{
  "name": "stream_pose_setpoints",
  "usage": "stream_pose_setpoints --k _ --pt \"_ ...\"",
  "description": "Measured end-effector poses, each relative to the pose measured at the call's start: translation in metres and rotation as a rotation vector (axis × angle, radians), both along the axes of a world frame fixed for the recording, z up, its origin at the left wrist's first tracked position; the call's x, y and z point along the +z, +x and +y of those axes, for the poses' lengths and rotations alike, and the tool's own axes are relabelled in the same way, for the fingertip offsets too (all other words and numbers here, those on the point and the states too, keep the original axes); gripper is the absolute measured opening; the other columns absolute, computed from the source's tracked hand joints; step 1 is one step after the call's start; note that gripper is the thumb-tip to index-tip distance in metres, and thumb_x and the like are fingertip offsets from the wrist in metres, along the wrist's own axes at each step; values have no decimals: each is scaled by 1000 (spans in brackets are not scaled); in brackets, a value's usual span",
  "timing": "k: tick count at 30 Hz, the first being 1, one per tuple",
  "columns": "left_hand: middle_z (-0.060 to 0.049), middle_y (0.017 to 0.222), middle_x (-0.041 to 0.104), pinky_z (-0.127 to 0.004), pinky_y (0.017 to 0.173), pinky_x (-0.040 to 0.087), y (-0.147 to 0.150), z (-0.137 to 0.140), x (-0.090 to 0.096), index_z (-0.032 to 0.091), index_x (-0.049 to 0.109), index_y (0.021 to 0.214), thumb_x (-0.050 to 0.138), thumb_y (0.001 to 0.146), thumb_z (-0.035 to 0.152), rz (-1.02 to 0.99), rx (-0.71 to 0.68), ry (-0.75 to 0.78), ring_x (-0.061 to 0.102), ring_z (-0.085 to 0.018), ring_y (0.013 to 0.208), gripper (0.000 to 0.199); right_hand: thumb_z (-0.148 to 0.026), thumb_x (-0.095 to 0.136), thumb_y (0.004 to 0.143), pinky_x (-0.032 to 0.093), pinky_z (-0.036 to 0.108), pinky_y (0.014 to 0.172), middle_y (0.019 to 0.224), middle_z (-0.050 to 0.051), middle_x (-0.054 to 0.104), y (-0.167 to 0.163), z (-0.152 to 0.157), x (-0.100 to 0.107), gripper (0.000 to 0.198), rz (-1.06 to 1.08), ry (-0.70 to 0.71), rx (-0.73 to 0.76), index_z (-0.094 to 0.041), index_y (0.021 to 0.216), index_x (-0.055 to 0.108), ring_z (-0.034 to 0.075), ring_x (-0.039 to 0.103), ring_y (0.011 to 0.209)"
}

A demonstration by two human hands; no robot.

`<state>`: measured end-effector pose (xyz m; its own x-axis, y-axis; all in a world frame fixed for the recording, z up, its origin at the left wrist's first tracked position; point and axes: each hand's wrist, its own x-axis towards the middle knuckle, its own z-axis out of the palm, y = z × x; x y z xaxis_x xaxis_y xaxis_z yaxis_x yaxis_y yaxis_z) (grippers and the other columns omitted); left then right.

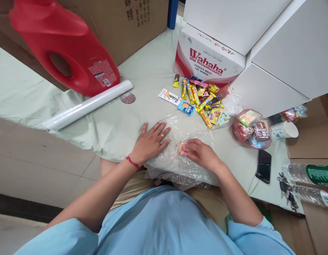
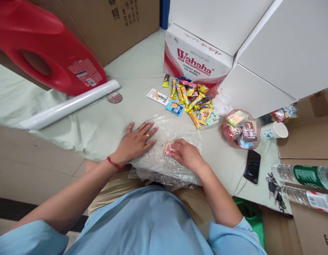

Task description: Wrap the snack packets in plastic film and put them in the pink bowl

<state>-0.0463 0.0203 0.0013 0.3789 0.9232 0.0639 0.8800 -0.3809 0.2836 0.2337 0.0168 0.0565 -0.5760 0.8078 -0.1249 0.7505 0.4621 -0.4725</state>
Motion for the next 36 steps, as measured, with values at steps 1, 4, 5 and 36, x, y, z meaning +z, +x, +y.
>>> stream_pose_setpoints --k 1,4,5,36 --pt "-9 175 34 -70 130 8 0 0 0 31 44 163 35 110 50 -7 0 -5 32 -31 162 57 -41 60 105 56 35 89 120 9 76 2 12 3 27 10 7 -3 -26 122 77 25 72 103" --pt "-9 174 36 -70 130 9 0 1 1 31 46 162 35 109 50 -25 1 -8 34 -31 161 57 -36 56 106 53 40 94 108 12 79 -1 60 7 29 -31 123 -95 -20 117 77 28 70 102" --pt "-9 174 37 -70 130 9 0 1 2 31 47 161 36 109 50 -29 2 -5 34 -31 161 56 -33 56 105 52 41 98 112 13 78 -6 78 6 30 -52 164 -131 -18 120 76 29 70 104" --pt "-10 171 41 -66 131 14 1 -1 3 29 51 157 37 109 46 -33 16 19 38 -30 159 53 -33 52 107 49 47 97 115 14 70 -7 -11 -25 31 67 255 -267 -22 121 78 31 56 107"
